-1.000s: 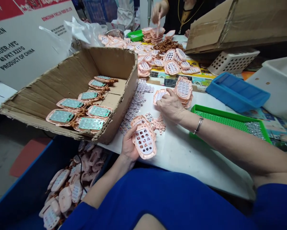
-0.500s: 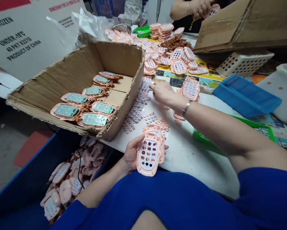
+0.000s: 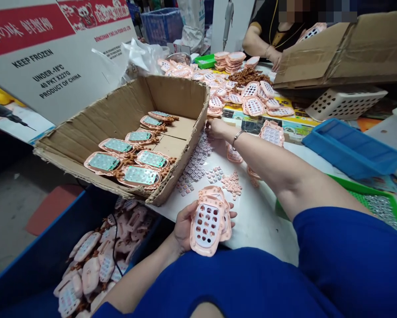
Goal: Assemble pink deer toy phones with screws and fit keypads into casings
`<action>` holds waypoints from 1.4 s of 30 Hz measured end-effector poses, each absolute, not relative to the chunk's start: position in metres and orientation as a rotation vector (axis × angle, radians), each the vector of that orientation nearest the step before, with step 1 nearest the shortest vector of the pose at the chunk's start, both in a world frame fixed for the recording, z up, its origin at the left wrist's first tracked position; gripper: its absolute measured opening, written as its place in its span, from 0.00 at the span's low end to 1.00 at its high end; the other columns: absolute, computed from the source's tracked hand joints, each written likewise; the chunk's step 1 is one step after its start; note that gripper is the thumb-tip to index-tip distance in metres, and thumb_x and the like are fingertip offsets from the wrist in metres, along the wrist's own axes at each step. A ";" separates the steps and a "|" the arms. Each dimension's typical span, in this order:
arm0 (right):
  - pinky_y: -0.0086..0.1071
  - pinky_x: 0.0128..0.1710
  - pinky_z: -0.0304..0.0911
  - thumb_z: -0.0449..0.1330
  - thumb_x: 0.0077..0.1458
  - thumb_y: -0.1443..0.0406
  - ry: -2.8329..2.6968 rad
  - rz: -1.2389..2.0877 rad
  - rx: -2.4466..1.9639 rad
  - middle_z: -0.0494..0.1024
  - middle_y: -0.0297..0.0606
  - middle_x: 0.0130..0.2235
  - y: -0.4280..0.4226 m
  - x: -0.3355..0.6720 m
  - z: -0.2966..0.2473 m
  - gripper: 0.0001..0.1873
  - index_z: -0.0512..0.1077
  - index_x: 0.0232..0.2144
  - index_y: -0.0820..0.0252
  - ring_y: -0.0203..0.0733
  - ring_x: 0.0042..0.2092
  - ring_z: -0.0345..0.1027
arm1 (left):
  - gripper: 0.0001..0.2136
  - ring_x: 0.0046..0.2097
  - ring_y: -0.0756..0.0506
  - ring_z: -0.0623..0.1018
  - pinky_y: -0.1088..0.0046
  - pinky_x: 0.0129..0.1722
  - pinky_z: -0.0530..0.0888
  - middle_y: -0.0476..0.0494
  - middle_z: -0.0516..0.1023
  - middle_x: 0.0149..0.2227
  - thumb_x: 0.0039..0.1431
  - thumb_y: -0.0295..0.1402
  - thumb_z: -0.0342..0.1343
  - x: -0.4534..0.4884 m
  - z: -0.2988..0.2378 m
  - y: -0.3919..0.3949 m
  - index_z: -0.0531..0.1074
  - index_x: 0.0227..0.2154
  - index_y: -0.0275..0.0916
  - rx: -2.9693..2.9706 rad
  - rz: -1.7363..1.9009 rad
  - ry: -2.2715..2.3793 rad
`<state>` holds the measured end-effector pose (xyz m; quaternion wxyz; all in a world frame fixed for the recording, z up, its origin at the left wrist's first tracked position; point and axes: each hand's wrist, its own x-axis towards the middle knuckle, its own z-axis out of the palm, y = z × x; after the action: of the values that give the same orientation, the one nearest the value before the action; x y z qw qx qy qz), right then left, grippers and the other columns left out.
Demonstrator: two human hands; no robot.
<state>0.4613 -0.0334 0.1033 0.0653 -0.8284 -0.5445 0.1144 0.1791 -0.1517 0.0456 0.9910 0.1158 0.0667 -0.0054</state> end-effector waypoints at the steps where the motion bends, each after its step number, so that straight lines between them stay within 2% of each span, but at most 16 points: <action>1: 0.42 0.49 0.71 0.59 0.66 0.58 -1.641 0.387 -2.538 0.73 0.43 0.53 -0.038 0.458 0.105 0.16 0.71 0.52 0.59 0.44 0.49 0.71 | 0.30 0.59 0.31 0.74 0.55 0.62 0.60 0.25 0.77 0.54 0.57 0.47 0.54 0.181 0.046 -0.151 0.72 0.55 0.27 0.248 -0.016 0.133; 6: 0.42 0.47 0.72 0.60 0.65 0.59 -1.691 0.510 -2.578 0.75 0.42 0.49 -0.062 0.436 0.119 0.14 0.72 0.49 0.62 0.43 0.47 0.73 | 0.28 0.57 0.32 0.76 0.55 0.62 0.62 0.28 0.80 0.50 0.55 0.47 0.58 0.189 0.053 -0.153 0.75 0.51 0.29 0.299 -0.046 0.141; 9: 0.42 0.48 0.72 0.60 0.66 0.59 -1.703 0.470 -2.547 0.75 0.42 0.49 -0.071 0.430 0.127 0.14 0.72 0.48 0.62 0.43 0.47 0.73 | 0.28 0.61 0.31 0.72 0.53 0.63 0.60 0.28 0.79 0.53 0.55 0.48 0.58 0.190 0.057 -0.157 0.75 0.51 0.30 0.312 -0.023 0.162; 12: 0.44 0.50 0.71 0.59 0.66 0.59 -1.700 0.412 -2.534 0.75 0.43 0.51 -0.073 0.432 0.131 0.15 0.72 0.50 0.62 0.44 0.49 0.72 | 0.32 0.64 0.28 0.68 0.50 0.63 0.58 0.27 0.76 0.57 0.54 0.52 0.58 0.190 0.060 -0.160 0.74 0.53 0.31 0.307 -0.013 0.156; 17: 0.42 0.48 0.72 0.60 0.66 0.59 -1.763 0.480 -2.487 0.76 0.41 0.48 -0.071 0.433 0.125 0.13 0.73 0.48 0.62 0.42 0.46 0.73 | 0.38 0.65 0.27 0.66 0.48 0.63 0.58 0.25 0.71 0.60 0.54 0.53 0.56 0.185 0.061 -0.165 0.65 0.62 0.32 0.295 -0.016 0.128; 21: 0.42 0.49 0.71 0.60 0.65 0.60 -1.740 0.440 -2.486 0.76 0.41 0.49 -0.069 0.432 0.119 0.13 0.73 0.47 0.62 0.42 0.47 0.73 | 0.37 0.59 0.28 0.73 0.52 0.60 0.61 0.23 0.74 0.57 0.50 0.49 0.58 0.178 0.054 -0.169 0.68 0.59 0.27 0.308 -0.163 0.116; 24: 0.42 0.50 0.69 0.60 0.65 0.61 -1.666 0.358 -2.499 0.77 0.43 0.48 -0.070 0.430 0.119 0.10 0.74 0.44 0.62 0.44 0.48 0.72 | 0.36 0.47 0.35 0.80 0.62 0.51 0.69 0.26 0.79 0.50 0.49 0.48 0.59 0.177 0.049 -0.172 0.71 0.56 0.25 0.277 -0.232 0.078; 26: 0.41 0.49 0.67 0.58 0.65 0.65 -1.593 0.289 -2.489 0.78 0.47 0.46 -0.073 0.428 0.123 0.08 0.75 0.42 0.63 0.48 0.49 0.72 | 0.37 0.41 0.40 0.81 0.68 0.43 0.72 0.28 0.81 0.45 0.47 0.48 0.61 0.178 0.048 -0.173 0.72 0.55 0.23 0.261 -0.268 0.053; 29: 0.40 0.47 0.65 0.55 0.66 0.67 -1.460 0.178 -2.441 0.79 0.51 0.45 -0.080 0.428 0.133 0.10 0.76 0.43 0.64 0.54 0.50 0.72 | 0.38 0.39 0.43 0.81 0.72 0.39 0.73 0.30 0.83 0.42 0.44 0.50 0.64 0.181 0.048 -0.173 0.73 0.52 0.23 0.258 -0.291 0.041; 31: 0.41 0.47 0.64 0.53 0.68 0.66 -1.373 0.126 -2.381 0.79 0.51 0.45 -0.088 0.430 0.139 0.12 0.76 0.44 0.63 0.55 0.51 0.71 | 0.37 0.39 0.42 0.81 0.72 0.38 0.73 0.30 0.83 0.41 0.45 0.51 0.64 0.183 0.050 -0.172 0.74 0.52 0.23 0.270 -0.250 0.052; 34: 0.38 0.43 0.66 0.52 0.69 0.66 -1.263 0.154 -2.241 0.78 0.47 0.40 -0.102 0.436 0.143 0.12 0.74 0.39 0.63 0.49 0.47 0.72 | 0.33 0.42 0.41 0.82 0.70 0.44 0.75 0.31 0.83 0.42 0.47 0.51 0.64 0.187 0.057 -0.170 0.76 0.49 0.26 0.292 -0.060 0.109; 37: 0.30 0.32 0.68 0.49 0.70 0.66 -1.167 0.307 -2.058 0.74 0.39 0.29 -0.120 0.438 0.140 0.14 0.71 0.34 0.63 0.37 0.33 0.72 | 0.27 0.43 0.41 0.82 0.65 0.49 0.75 0.32 0.82 0.47 0.48 0.48 0.66 0.191 0.066 -0.167 0.78 0.46 0.31 0.306 0.147 0.204; 39: 0.25 0.24 0.65 0.49 0.70 0.66 -1.106 0.428 -1.939 0.70 0.34 0.25 -0.135 0.436 0.136 0.13 0.68 0.32 0.62 0.32 0.25 0.67 | 0.26 0.43 0.41 0.82 0.63 0.49 0.76 0.32 0.82 0.48 0.48 0.46 0.67 0.194 0.071 -0.165 0.78 0.45 0.32 0.323 0.217 0.265; 42: 0.21 0.19 0.59 0.51 0.69 0.67 -1.021 0.571 -1.799 0.67 0.30 0.23 -0.163 0.432 0.133 0.13 0.65 0.30 0.61 0.27 0.21 0.61 | 0.26 0.42 0.40 0.83 0.63 0.48 0.78 0.32 0.82 0.47 0.46 0.46 0.68 0.197 0.072 -0.161 0.78 0.45 0.32 0.356 0.296 0.337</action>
<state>0.4324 -0.1626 0.1327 0.4774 -0.7365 -0.4182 0.2339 0.1970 -0.1608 0.0719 0.9593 0.1756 0.1662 0.1458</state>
